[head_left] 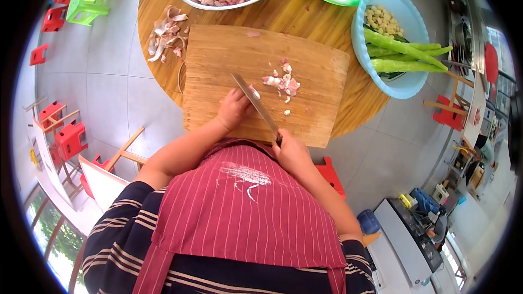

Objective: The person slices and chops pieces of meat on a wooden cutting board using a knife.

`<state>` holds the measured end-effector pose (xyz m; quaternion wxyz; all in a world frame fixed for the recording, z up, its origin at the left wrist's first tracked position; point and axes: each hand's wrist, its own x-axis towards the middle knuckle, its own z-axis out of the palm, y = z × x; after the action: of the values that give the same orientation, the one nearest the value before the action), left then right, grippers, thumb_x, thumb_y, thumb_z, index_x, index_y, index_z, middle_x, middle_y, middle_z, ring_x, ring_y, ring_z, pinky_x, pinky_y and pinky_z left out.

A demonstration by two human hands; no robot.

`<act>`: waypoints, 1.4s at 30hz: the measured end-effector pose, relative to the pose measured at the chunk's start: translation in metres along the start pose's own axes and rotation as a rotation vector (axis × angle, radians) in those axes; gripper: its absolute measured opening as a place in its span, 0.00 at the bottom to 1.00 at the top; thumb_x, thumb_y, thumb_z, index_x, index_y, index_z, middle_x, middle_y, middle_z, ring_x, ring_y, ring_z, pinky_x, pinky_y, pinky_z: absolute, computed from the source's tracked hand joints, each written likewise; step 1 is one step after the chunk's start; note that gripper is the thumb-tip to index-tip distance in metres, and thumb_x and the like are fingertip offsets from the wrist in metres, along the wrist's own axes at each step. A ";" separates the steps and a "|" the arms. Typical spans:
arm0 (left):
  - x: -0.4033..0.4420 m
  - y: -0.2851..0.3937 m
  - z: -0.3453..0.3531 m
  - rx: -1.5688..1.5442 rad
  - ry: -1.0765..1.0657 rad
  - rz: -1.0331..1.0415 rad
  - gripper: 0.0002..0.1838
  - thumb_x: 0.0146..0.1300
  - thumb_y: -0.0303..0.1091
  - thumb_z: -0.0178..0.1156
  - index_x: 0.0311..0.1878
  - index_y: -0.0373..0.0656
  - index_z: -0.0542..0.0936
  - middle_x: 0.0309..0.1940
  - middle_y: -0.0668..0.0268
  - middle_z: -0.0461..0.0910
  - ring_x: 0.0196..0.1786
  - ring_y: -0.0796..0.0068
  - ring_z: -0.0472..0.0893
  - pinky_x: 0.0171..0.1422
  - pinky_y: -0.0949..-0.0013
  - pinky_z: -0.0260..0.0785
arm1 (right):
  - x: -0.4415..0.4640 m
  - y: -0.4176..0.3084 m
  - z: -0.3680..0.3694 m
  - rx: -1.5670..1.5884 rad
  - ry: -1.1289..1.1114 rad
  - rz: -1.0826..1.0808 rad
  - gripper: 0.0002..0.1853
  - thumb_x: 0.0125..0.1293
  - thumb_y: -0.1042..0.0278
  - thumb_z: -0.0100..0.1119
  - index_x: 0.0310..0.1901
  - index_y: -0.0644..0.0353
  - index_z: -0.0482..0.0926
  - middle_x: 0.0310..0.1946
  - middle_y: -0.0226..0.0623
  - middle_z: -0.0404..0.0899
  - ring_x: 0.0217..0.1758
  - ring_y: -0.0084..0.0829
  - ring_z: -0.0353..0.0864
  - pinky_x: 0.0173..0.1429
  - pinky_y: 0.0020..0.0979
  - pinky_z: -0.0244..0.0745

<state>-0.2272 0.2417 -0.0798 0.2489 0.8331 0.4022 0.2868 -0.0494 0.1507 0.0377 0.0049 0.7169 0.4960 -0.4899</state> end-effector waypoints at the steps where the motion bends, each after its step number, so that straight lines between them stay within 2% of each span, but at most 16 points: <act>1: 0.000 0.001 0.000 -0.003 -0.004 0.000 0.18 0.47 0.27 0.64 0.45 0.42 0.79 0.45 0.61 0.78 0.43 0.59 0.77 0.46 0.63 0.73 | 0.010 0.000 0.004 0.002 -0.001 0.005 0.13 0.62 0.62 0.54 0.44 0.62 0.72 0.29 0.54 0.79 0.35 0.55 0.79 0.40 0.49 0.73; 3: 0.002 0.000 -0.002 0.013 -0.006 0.019 0.18 0.47 0.28 0.64 0.45 0.42 0.79 0.45 0.61 0.78 0.42 0.59 0.77 0.46 0.63 0.73 | 0.039 -0.003 0.014 0.022 0.033 -0.107 0.13 0.62 0.63 0.53 0.43 0.62 0.72 0.29 0.54 0.79 0.36 0.56 0.79 0.41 0.49 0.73; 6: 0.002 -0.001 -0.002 0.036 -0.021 -0.009 0.18 0.47 0.28 0.64 0.45 0.42 0.79 0.44 0.61 0.78 0.41 0.59 0.77 0.44 0.62 0.73 | 0.058 -0.011 0.017 0.018 0.054 -0.101 0.12 0.61 0.64 0.53 0.43 0.62 0.72 0.30 0.55 0.79 0.37 0.56 0.78 0.41 0.50 0.72; 14: -0.003 -0.007 0.004 -0.028 -0.047 -0.082 0.18 0.47 0.27 0.64 0.45 0.42 0.79 0.43 0.60 0.78 0.42 0.58 0.78 0.45 0.62 0.73 | 0.002 0.014 0.000 0.032 -0.064 0.020 0.12 0.61 0.65 0.54 0.43 0.61 0.72 0.32 0.57 0.79 0.38 0.57 0.77 0.43 0.50 0.72; 19: 0.002 -0.004 0.000 -0.005 -0.012 -0.027 0.17 0.47 0.26 0.64 0.44 0.44 0.80 0.42 0.60 0.78 0.42 0.58 0.78 0.45 0.62 0.74 | 0.066 -0.006 0.021 0.065 0.000 -0.072 0.13 0.61 0.64 0.54 0.44 0.61 0.71 0.33 0.57 0.79 0.39 0.57 0.78 0.44 0.50 0.72; 22: -0.005 -0.004 0.002 0.015 -0.013 -0.064 0.15 0.47 0.26 0.65 0.42 0.44 0.80 0.41 0.61 0.79 0.41 0.59 0.78 0.45 0.62 0.74 | 0.096 -0.019 0.019 -0.014 0.077 -0.152 0.13 0.62 0.63 0.55 0.43 0.63 0.75 0.27 0.54 0.78 0.32 0.51 0.79 0.38 0.43 0.74; 24: -0.005 -0.005 0.004 -0.004 0.019 -0.029 0.12 0.48 0.25 0.65 0.39 0.44 0.79 0.40 0.62 0.79 0.40 0.60 0.78 0.44 0.62 0.73 | 0.103 -0.015 -0.008 0.155 -0.070 -0.217 0.15 0.61 0.60 0.58 0.40 0.65 0.77 0.23 0.51 0.77 0.26 0.43 0.78 0.35 0.38 0.73; 25: -0.002 -0.002 0.003 -0.002 0.023 -0.027 0.12 0.48 0.25 0.65 0.39 0.44 0.79 0.40 0.62 0.79 0.40 0.60 0.78 0.44 0.62 0.73 | 0.102 -0.013 -0.023 0.318 -0.126 -0.078 0.18 0.59 0.58 0.60 0.39 0.67 0.78 0.20 0.48 0.76 0.23 0.37 0.76 0.32 0.36 0.71; 28: -0.001 0.000 0.002 -0.046 0.079 0.011 0.11 0.47 0.25 0.65 0.37 0.44 0.79 0.39 0.62 0.79 0.40 0.60 0.78 0.43 0.64 0.73 | 0.091 -0.004 -0.035 0.268 -0.007 -0.076 0.19 0.58 0.57 0.60 0.42 0.68 0.78 0.20 0.47 0.77 0.23 0.39 0.76 0.31 0.36 0.71; 30: -0.004 -0.004 0.004 -0.042 0.076 -0.015 0.12 0.48 0.25 0.65 0.38 0.44 0.79 0.38 0.62 0.79 0.38 0.60 0.78 0.42 0.64 0.72 | 0.072 -0.002 -0.031 0.232 0.113 -0.090 0.16 0.59 0.59 0.58 0.43 0.63 0.78 0.26 0.51 0.78 0.30 0.48 0.79 0.37 0.39 0.73; 31: -0.004 -0.003 0.005 -0.045 0.074 -0.017 0.12 0.48 0.25 0.65 0.38 0.44 0.79 0.38 0.62 0.79 0.38 0.60 0.78 0.42 0.64 0.72 | 0.063 0.000 -0.025 0.232 0.113 -0.085 0.16 0.59 0.59 0.58 0.43 0.63 0.78 0.26 0.51 0.78 0.30 0.48 0.79 0.37 0.39 0.73; 33: -0.005 -0.002 0.006 -0.001 0.065 -0.047 0.11 0.48 0.25 0.65 0.37 0.44 0.78 0.37 0.64 0.78 0.39 0.63 0.78 0.43 0.65 0.72 | 0.043 0.000 -0.012 0.140 0.225 -0.265 0.15 0.60 0.60 0.58 0.43 0.62 0.76 0.27 0.53 0.78 0.32 0.51 0.79 0.38 0.43 0.72; 35: -0.004 0.000 0.005 0.017 0.045 -0.073 0.11 0.48 0.25 0.65 0.36 0.44 0.78 0.36 0.64 0.78 0.39 0.62 0.78 0.43 0.64 0.72 | 0.027 0.003 -0.007 0.090 0.143 -0.237 0.14 0.60 0.60 0.57 0.42 0.62 0.75 0.29 0.53 0.79 0.35 0.53 0.79 0.40 0.46 0.72; 37: -0.003 -0.002 0.005 0.035 0.028 -0.090 0.10 0.48 0.26 0.65 0.36 0.44 0.78 0.36 0.63 0.78 0.39 0.62 0.78 0.43 0.64 0.72 | 0.022 0.014 0.004 -0.033 0.102 -0.096 0.13 0.60 0.59 0.58 0.38 0.61 0.75 0.29 0.52 0.79 0.35 0.53 0.79 0.40 0.46 0.73; 38: -0.005 -0.005 0.007 0.040 0.031 -0.067 0.10 0.48 0.26 0.65 0.36 0.44 0.78 0.36 0.63 0.78 0.39 0.62 0.78 0.43 0.64 0.72 | 0.026 0.023 0.010 -0.082 0.098 -0.073 0.14 0.60 0.58 0.58 0.41 0.60 0.76 0.29 0.52 0.79 0.35 0.53 0.79 0.40 0.46 0.74; 42: -0.006 -0.005 0.010 0.025 0.081 -0.039 0.10 0.49 0.26 0.65 0.36 0.44 0.79 0.38 0.63 0.79 0.39 0.61 0.78 0.43 0.64 0.73 | 0.056 0.037 0.013 0.043 0.166 -0.181 0.16 0.60 0.58 0.58 0.43 0.61 0.77 0.29 0.53 0.79 0.35 0.53 0.79 0.39 0.44 0.73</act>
<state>-0.2265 0.2377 -0.0921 0.2276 0.8156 0.4319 0.3105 -0.0305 0.1650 -0.0257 -0.0959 0.7071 0.5468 -0.4379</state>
